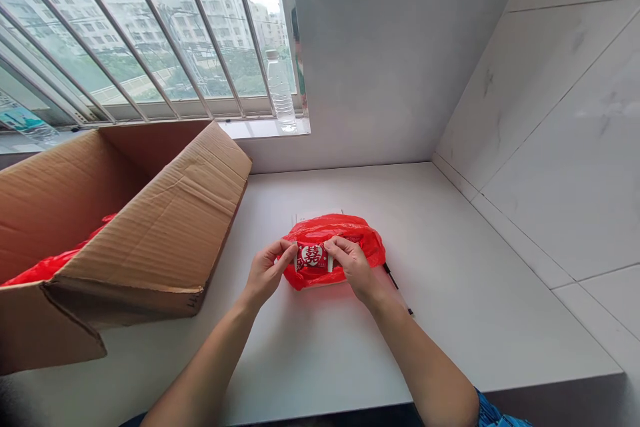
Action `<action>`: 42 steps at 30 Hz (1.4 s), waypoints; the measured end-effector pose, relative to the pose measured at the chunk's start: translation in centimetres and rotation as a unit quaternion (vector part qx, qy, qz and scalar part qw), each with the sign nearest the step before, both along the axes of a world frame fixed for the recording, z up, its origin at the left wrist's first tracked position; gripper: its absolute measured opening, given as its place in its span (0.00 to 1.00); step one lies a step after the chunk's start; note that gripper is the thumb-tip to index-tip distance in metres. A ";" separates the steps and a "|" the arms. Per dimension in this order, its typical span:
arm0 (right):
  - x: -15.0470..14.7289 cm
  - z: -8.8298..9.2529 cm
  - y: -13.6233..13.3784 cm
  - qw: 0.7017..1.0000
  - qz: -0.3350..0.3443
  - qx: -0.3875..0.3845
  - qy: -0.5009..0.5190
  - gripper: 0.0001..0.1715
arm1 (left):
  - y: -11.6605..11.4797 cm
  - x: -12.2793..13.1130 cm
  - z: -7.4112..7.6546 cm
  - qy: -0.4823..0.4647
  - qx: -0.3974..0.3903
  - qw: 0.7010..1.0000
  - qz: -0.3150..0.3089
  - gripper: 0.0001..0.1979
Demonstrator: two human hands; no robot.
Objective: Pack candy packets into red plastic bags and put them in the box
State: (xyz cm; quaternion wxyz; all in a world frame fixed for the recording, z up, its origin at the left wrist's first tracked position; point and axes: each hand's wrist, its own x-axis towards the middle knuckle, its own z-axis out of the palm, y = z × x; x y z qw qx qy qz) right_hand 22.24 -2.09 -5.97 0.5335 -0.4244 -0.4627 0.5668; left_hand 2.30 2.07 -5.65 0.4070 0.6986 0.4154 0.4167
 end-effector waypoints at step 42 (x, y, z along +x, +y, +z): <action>1.0 0.1 -0.3 0.998 0.011 0.031 -0.061 0.19 | 0.3 -0.8 -0.3 0.143 0.231 0.962 0.020 0.19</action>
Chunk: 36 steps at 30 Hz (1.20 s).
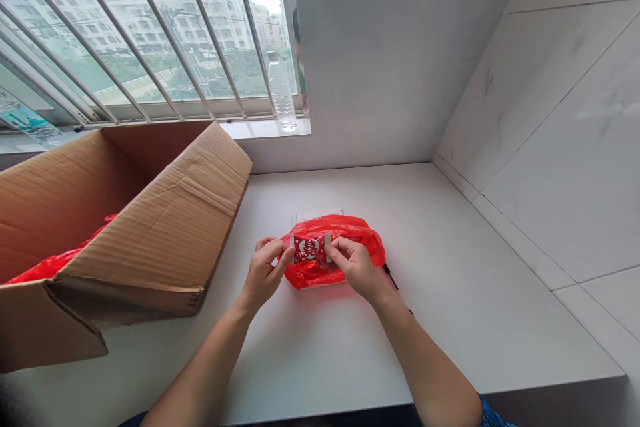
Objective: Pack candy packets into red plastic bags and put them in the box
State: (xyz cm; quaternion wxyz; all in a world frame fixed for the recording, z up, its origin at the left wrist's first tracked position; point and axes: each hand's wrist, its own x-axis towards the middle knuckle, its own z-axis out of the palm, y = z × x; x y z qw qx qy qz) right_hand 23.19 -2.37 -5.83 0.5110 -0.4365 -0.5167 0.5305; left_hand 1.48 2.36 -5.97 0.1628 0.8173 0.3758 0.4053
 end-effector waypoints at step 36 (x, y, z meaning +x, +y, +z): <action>0.8 0.0 -0.3 0.968 -0.086 0.141 -0.189 0.17 | -0.2 0.0 -0.2 -0.068 0.129 0.989 -0.035 0.08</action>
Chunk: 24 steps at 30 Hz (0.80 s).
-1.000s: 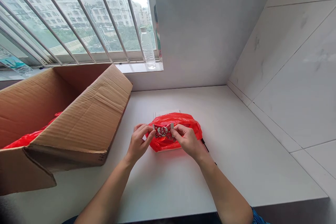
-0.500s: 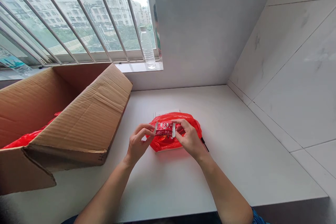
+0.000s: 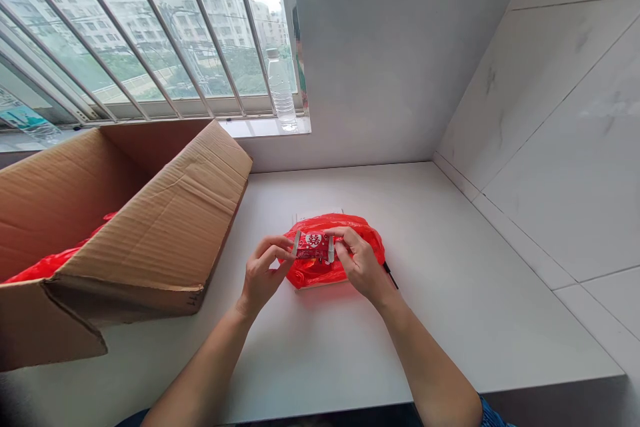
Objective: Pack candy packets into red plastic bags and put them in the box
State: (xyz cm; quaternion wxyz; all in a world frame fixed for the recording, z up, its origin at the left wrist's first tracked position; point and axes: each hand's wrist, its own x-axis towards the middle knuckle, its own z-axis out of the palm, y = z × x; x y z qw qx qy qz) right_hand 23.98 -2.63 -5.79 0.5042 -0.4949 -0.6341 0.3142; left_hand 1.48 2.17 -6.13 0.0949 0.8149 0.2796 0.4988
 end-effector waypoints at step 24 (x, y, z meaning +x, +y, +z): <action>-0.4 -0.3 -0.1 0.993 0.063 0.089 -0.045 0.14 | 0.2 0.0 0.2 -0.050 -0.295 0.946 -0.128 0.07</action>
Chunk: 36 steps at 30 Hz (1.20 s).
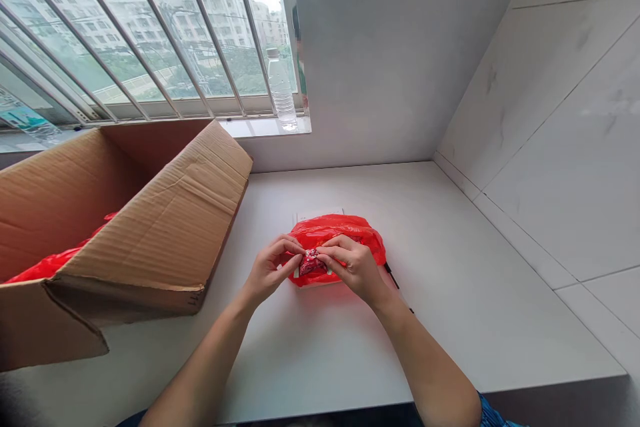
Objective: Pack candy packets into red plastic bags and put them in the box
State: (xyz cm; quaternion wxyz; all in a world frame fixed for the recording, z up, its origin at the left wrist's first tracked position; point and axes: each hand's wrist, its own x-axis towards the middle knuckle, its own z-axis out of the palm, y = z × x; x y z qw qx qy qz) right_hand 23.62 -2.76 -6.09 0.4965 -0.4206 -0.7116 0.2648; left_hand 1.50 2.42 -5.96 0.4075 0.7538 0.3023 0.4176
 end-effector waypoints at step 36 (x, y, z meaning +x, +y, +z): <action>-0.1 -0.1 0.0 0.999 0.016 0.009 0.034 0.09 | -1.0 0.1 1.4 0.131 0.239 0.962 0.027 0.05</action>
